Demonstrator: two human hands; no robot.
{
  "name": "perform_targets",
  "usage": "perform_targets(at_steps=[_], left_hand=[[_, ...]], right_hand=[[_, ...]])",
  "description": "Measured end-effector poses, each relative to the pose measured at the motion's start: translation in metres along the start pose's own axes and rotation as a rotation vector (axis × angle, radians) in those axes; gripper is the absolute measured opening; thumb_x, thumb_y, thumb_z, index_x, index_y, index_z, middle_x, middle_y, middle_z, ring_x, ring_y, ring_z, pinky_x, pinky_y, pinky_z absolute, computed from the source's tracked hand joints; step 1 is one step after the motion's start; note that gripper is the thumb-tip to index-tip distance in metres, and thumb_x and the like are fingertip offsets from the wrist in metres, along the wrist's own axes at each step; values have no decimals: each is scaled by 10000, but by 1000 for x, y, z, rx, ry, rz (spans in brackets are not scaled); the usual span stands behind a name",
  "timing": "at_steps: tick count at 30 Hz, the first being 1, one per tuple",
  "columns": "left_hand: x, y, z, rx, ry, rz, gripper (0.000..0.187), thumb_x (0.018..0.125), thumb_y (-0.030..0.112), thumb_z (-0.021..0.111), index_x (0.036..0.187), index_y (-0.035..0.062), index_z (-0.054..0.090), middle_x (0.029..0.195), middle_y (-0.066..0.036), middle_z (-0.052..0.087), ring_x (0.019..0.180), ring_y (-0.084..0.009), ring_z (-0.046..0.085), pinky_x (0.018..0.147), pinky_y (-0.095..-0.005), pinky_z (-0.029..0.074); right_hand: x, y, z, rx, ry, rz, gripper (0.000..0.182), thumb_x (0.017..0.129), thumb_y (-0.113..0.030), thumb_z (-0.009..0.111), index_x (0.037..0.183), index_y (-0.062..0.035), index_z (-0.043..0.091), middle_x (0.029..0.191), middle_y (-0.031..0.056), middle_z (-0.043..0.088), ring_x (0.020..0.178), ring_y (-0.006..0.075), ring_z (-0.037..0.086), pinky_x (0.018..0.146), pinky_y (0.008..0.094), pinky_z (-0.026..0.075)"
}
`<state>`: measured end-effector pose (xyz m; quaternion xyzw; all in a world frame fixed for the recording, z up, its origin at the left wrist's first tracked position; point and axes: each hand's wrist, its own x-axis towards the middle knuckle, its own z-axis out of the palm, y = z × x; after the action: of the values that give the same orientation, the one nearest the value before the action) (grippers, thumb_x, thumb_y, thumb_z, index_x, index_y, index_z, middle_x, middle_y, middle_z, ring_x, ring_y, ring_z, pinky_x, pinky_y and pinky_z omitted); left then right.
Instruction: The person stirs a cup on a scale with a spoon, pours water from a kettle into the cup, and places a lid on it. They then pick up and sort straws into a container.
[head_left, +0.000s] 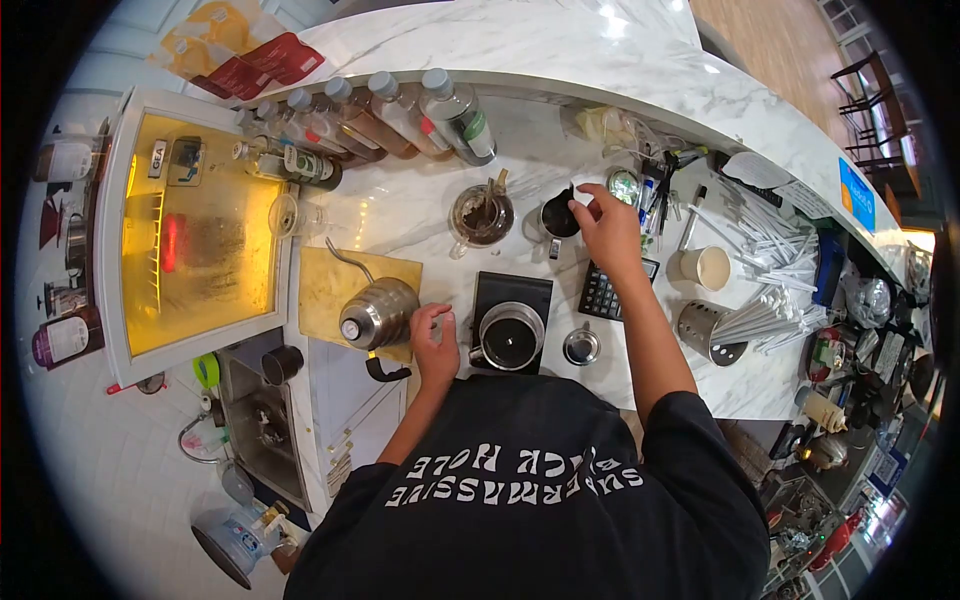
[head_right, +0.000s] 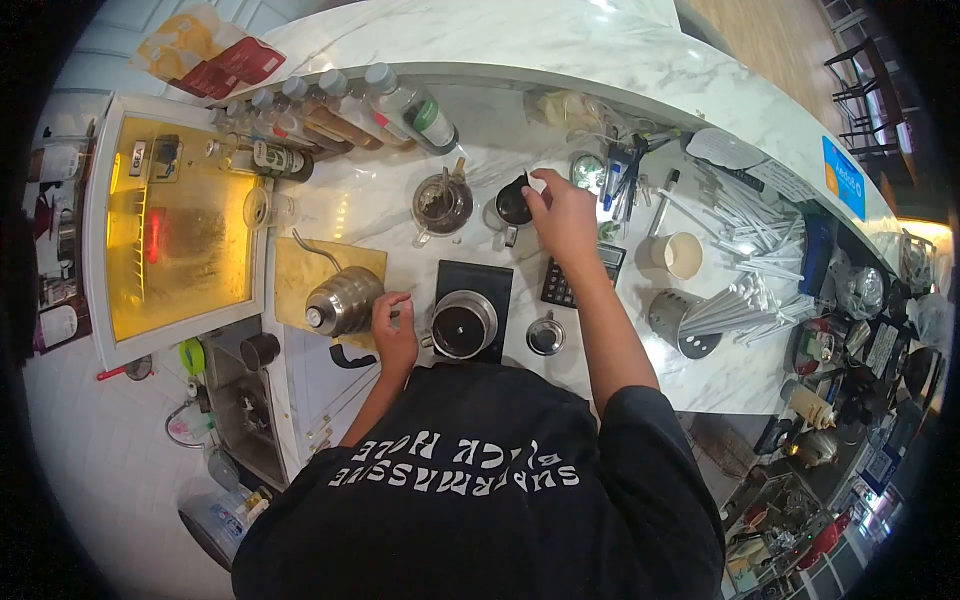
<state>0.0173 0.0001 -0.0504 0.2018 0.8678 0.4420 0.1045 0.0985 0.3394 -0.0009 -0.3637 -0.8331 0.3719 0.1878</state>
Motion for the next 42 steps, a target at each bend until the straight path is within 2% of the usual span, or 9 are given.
perform_targets(at_steps=[9, 15, 18, 23, 27, 32, 35, 40, 42], left_hand=[[-31, 13, -28, -112, 15, 92, 120, 987, 109, 679, 1091, 58, 711, 1167, -100, 669, 1110, -244, 628, 887, -366, 502], [-53, 14, -48, -156, -58, 156, 134, 962, 118, 699, 1082, 63, 718, 1165, -105, 674, 1097, -267, 634, 882, -386, 506], [-62, 21, -65, -180, -136, 161, 145, 956, 117, 704, 1088, 58, 714, 1179, -107, 675, 1101, -269, 644, 885, -383, 513], [-69, 27, -102, -163, -216, 190, 162, 953, 107, 710, 1106, 54, 709, 1212, -110, 677, 1120, -261, 655, 898, -373, 522], [-72, 9, -144, -258, -250, 213, 155, 963, 80, 694, 1108, 28, 707, 1168, -110, 697, 1086, -246, 669, 894, -359, 528], [-67, -20, -210, -322, -265, 227, 153, 976, 66, 674, 1110, -3, 704, 1119, -113, 714, 1039, -236, 680, 895, -342, 530], [-55, -56, -236, -358, -231, 105, 161, 1000, 79, 663, 1131, -5, 705, 1109, -92, 720, 989, -174, 673, 874, -310, 533], [-28, -107, -263, -467, -212, -35, 184, 1040, 127, 658, 1178, 12, 696, 1082, -41, 726, 973, -114, 657, 883, -289, 528], [-16, -120, -272, -468, -234, -36, 186, 1047, 132, 651, 1182, 10, 694, 1088, -42, 728, 979, -111, 660, 895, -280, 525]], right_hand=[[-113, -43, -58, 147, 130, -93, 317, 930, -211, 786, 1186, -30, 738, 865, 169, 731, 776, 308, 713, 709, 404, 539], [-202, -70, -68, 148, 13, -64, 326, 922, -123, 766, 1236, -52, 718, 860, 113, 679, 832, 290, 667, 810, 401, 502], [-222, -85, -57, 133, -7, -157, 334, 919, -128, 773, 1240, -54, 712, 855, 103, 674, 820, 296, 659, 780, 404, 496], [-232, -126, -40, 99, -97, -217, 382, 919, -173, 783, 1277, -78, 688, 934, 76, 688, 923, 290, 658, 894, 424, 461], [-242, -174, -23, 108, -92, -319, 396, 923, -197, 786, 1287, -82, 681, 944, 72, 688, 935, 287, 660, 900, 414, 466], [-259, -221, 31, 128, -133, -297, 384, 944, -219, 769, 1291, -81, 680, 948, 82, 695, 909, 295, 663, 867, 409, 480], [-264, -230, 79, 136, -225, -127, 384, 954, -300, 762, 1261, -80, 692, 991, 104, 711, 930, 313, 683, 843, 418, 494], [-268, -222, 165, 12, -189, -126, 386, 966, -337, 744, 1244, -73, 699, 1065, 124, 721, 998, 338, 705, 851, 424, 521], [-273, -219, 198, 108, -119, -13, 411, 972, -354, 743, 1255, -62, 693, 1135, 157, 725, 1041, 343, 707, 881, 440, 542]])
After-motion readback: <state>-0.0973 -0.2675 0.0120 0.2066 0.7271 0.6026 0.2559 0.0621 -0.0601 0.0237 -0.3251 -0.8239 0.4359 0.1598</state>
